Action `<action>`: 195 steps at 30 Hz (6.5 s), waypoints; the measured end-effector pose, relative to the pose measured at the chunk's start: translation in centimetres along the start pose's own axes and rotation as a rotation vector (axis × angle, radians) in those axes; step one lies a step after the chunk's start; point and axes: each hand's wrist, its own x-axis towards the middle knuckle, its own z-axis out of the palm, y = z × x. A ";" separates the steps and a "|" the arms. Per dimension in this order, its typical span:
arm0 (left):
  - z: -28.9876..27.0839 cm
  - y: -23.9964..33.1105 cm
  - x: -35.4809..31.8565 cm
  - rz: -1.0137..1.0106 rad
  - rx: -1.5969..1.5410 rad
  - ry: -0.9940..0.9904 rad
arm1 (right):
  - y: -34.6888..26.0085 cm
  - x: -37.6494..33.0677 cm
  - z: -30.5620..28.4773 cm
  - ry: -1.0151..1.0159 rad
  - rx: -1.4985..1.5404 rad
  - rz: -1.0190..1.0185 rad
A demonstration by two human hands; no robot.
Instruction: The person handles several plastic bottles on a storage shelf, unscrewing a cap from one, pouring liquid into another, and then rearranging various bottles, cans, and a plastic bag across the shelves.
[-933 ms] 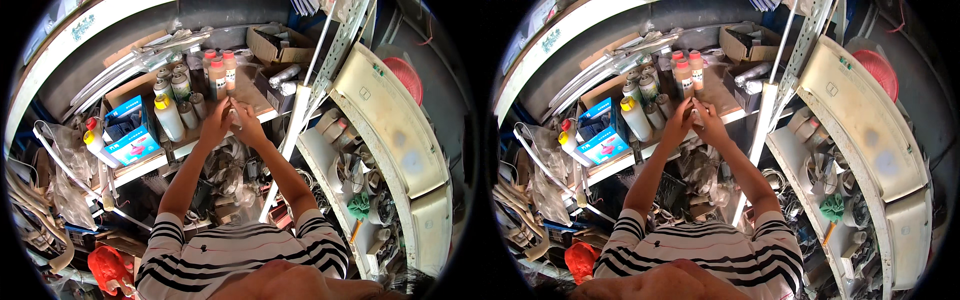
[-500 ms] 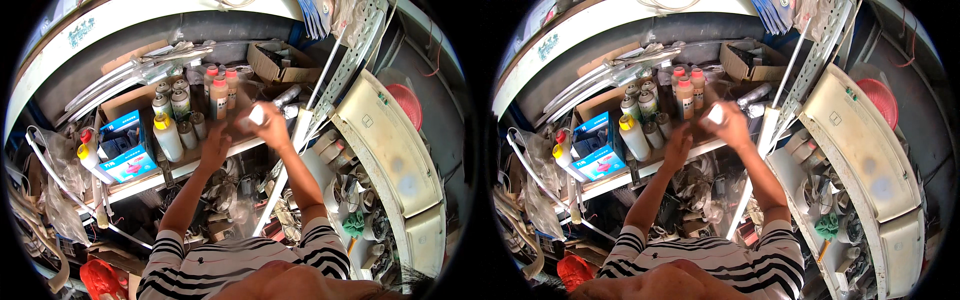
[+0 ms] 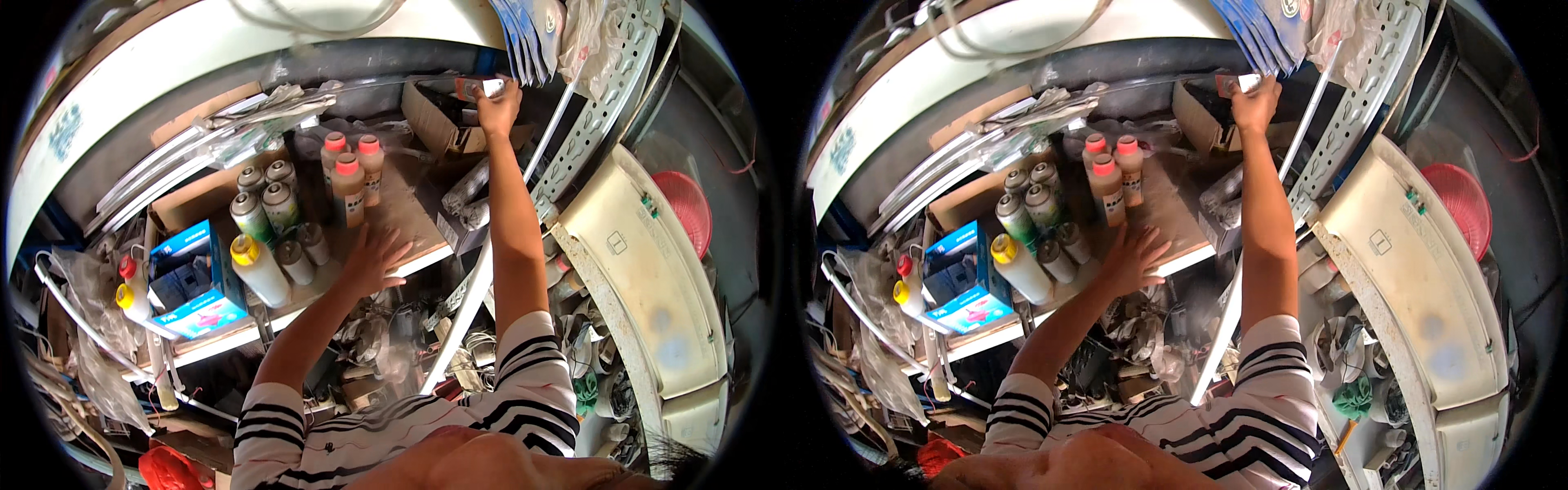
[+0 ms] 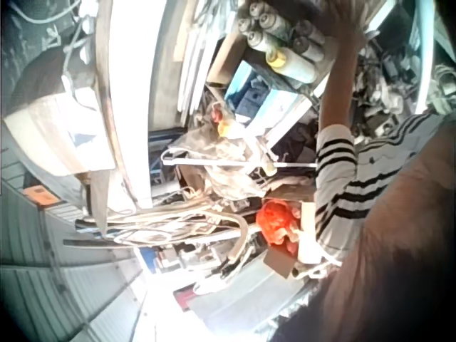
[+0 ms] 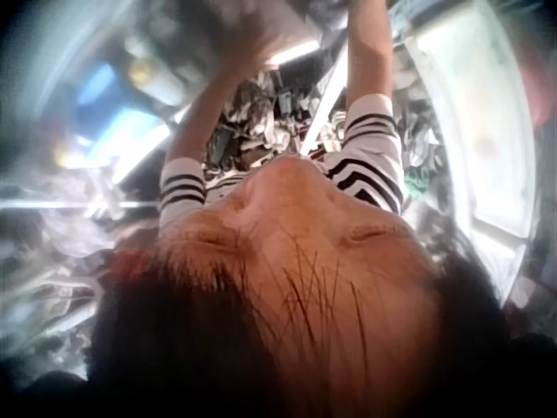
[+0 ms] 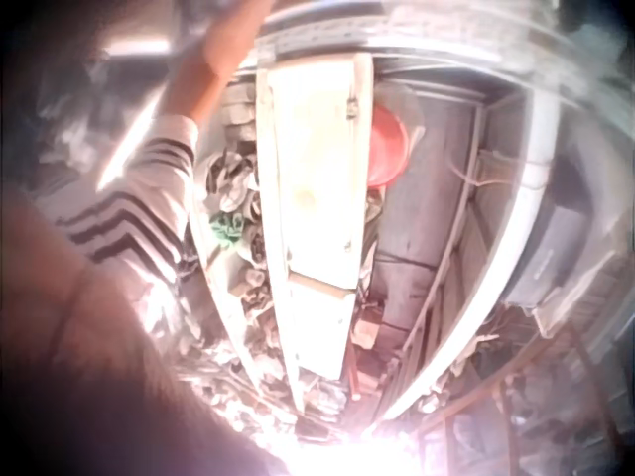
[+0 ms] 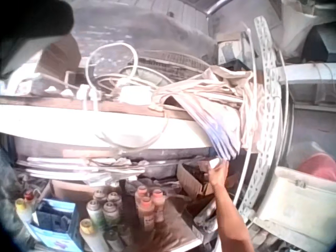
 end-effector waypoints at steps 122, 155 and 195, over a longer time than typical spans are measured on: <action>2.9 0.2 0.0 -0.209 0.026 0.017 | 6.5 -8.7 24.4 -1.599 -0.613 -0.235; 2.4 0.1 0.2 -0.225 0.016 0.053 | 11.4 -12.1 27.7 -1.624 -0.671 -0.158; 2.4 0.1 0.2 -0.228 -0.023 0.049 | 8.0 -11.1 23.7 -1.674 -0.542 -0.142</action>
